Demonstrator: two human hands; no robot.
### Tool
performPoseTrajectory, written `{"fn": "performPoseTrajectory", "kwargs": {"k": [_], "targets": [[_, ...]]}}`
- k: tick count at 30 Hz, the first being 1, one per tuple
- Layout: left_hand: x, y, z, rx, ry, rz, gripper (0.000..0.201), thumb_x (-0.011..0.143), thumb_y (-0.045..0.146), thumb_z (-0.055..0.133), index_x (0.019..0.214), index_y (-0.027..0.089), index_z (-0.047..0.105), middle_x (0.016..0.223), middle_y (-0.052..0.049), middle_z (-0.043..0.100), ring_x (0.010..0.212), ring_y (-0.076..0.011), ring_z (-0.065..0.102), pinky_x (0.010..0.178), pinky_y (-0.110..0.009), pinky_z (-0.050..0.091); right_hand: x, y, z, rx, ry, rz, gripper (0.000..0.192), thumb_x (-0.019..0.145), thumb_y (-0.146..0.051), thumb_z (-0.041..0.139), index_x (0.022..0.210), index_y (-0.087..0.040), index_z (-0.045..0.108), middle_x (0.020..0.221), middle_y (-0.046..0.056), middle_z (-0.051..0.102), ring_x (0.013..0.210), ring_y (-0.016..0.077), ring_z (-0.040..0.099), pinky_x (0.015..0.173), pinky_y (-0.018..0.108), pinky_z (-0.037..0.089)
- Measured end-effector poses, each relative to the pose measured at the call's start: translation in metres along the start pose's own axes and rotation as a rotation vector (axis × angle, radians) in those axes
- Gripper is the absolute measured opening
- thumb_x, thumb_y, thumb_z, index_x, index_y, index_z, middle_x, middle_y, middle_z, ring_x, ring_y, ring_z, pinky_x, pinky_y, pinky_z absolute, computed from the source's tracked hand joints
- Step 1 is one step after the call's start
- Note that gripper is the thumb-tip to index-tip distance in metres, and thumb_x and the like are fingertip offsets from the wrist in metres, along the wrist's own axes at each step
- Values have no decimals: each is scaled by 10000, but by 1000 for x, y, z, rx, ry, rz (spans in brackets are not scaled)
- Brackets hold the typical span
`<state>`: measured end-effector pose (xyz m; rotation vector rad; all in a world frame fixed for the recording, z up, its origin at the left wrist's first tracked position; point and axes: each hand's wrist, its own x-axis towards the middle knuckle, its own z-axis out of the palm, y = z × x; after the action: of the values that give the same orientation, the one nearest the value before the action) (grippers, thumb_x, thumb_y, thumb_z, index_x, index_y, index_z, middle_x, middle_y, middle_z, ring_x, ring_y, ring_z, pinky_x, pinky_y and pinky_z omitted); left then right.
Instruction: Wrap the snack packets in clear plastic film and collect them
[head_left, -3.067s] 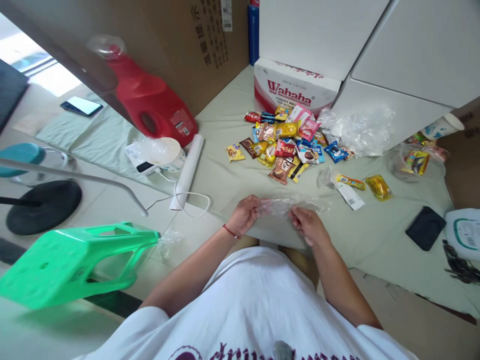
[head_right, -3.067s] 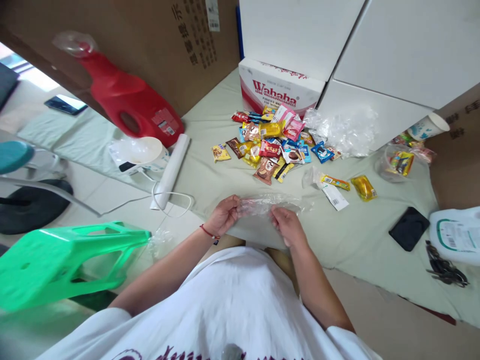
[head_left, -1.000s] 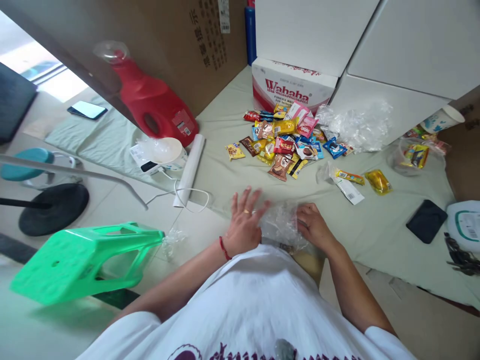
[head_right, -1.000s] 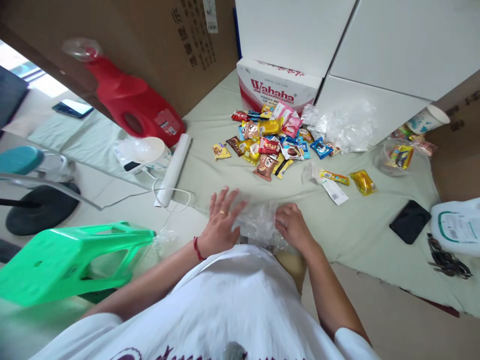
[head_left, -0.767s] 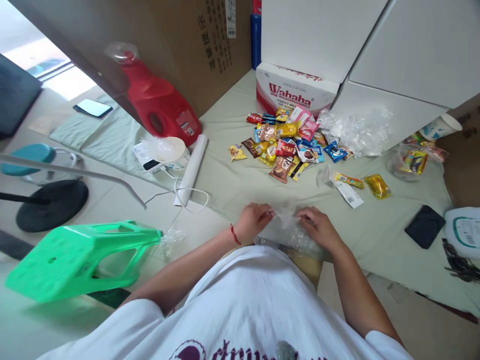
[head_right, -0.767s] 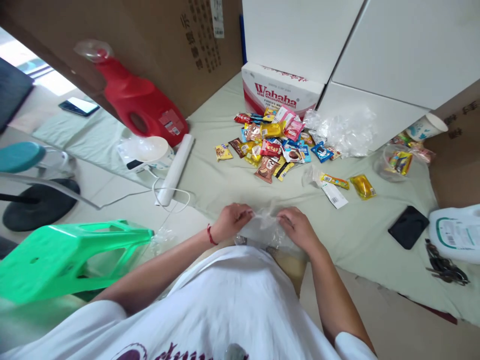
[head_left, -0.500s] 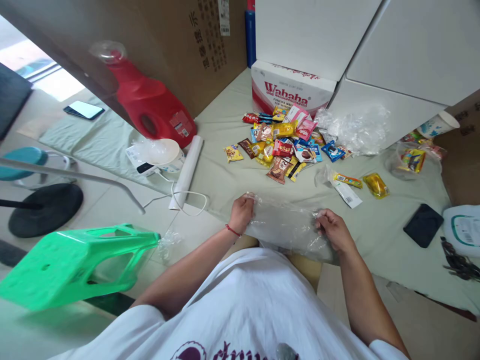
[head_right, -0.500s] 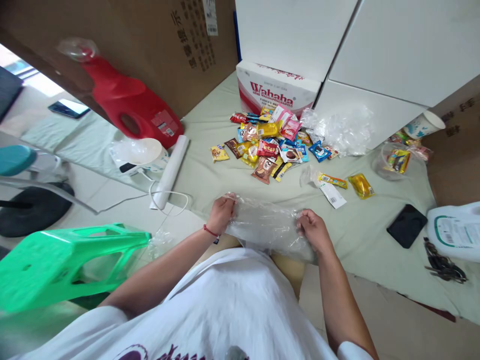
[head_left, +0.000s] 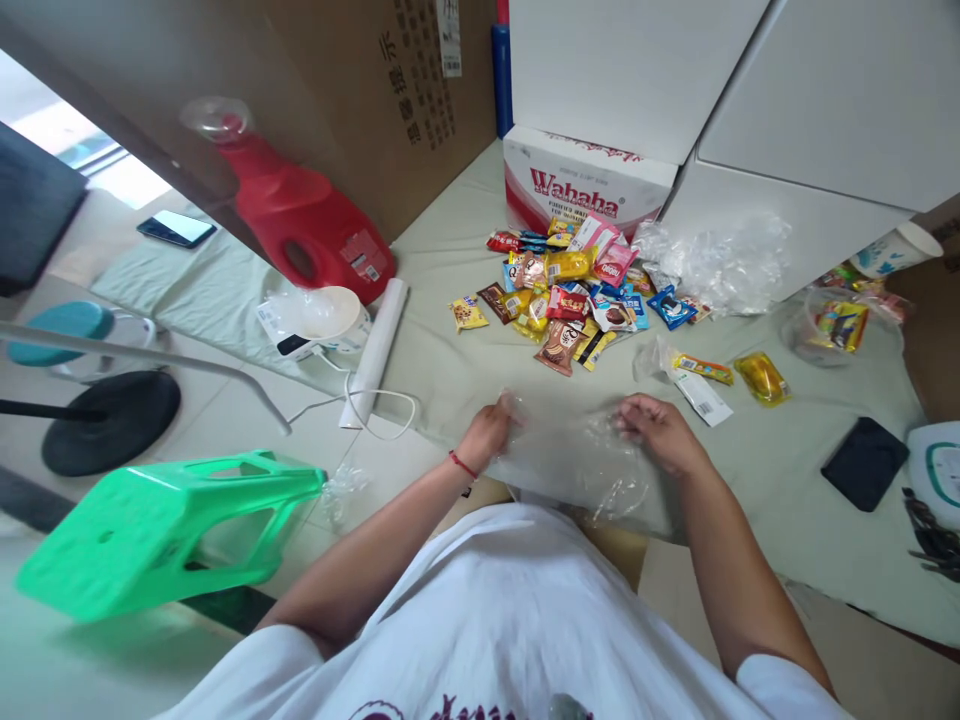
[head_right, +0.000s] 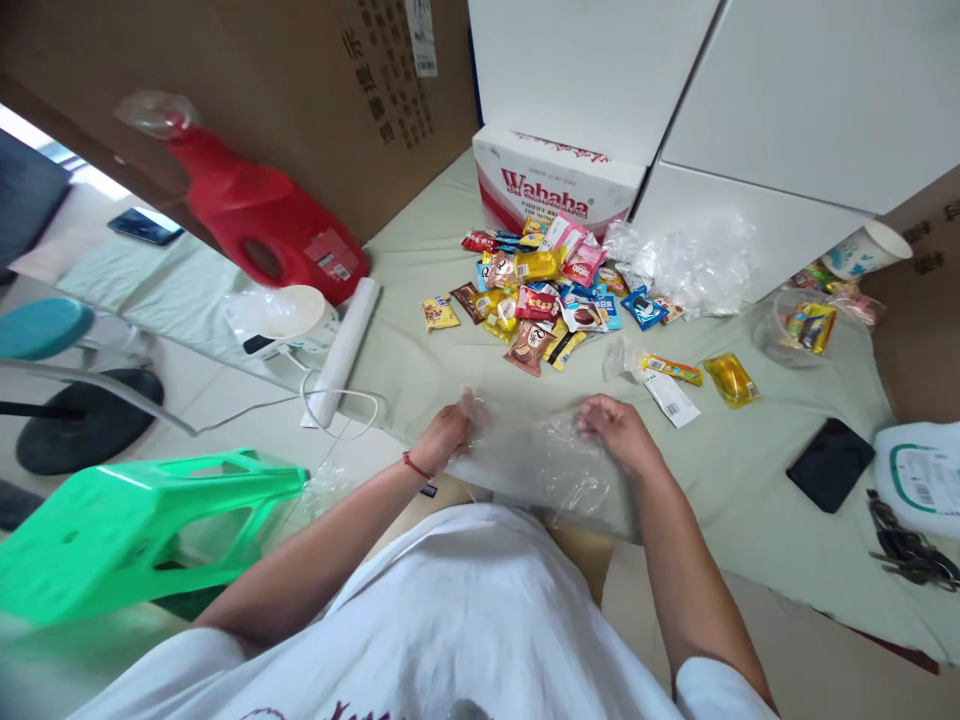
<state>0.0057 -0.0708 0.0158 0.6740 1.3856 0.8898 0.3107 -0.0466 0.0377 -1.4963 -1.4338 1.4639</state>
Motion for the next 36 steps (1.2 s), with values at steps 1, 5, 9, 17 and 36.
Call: {"fn": "performPoseTrajectory", "kwargs": {"k": [1,5,9,17,36], "targets": [[-2,4,-5,26,-12,-80,528,876,689,624,656,209,627,383,71,309,290,-96,271,376,-275,238,7,1,0,116,25,85,495,764,-684,742,848,-201,673,666,16,624,691,206,653,599,306,515],[-3,23,-29,40,-11,-305,485,877,653,608,704,199,605,415,82,324,322,-80,237,388,-254,241,32,3,-5,242,108,266,484,616,-579,857,765,-189,612,487,-72,431,477,136,544,403,199,323],[-13,40,-43,217,344,0,201,845,381,657,830,199,572,600,41,522,480,-109,432,482,-240,333,45,0,-6,153,171,310,332,696,-444,797,784,-181,613,483,-70,451,430,113,518,371,183,322],[-29,32,21,1044,-115,1052,266,929,161,478,1051,215,708,1061,-79,746,1048,-220,680,957,-399,509,42,10,-16,-92,154,198,327,750,-503,714,824,-197,630,525,-53,524,415,105,461,399,205,313],[7,-14,16,1433,-149,904,513,1093,427,295,1544,275,485,1641,-85,449,1536,-264,382,1270,-635,144,138,-82,39,-1233,-214,-933,343,1014,-180,515,1279,-242,723,1411,100,652,1391,318,429,1172,549,273]]}}
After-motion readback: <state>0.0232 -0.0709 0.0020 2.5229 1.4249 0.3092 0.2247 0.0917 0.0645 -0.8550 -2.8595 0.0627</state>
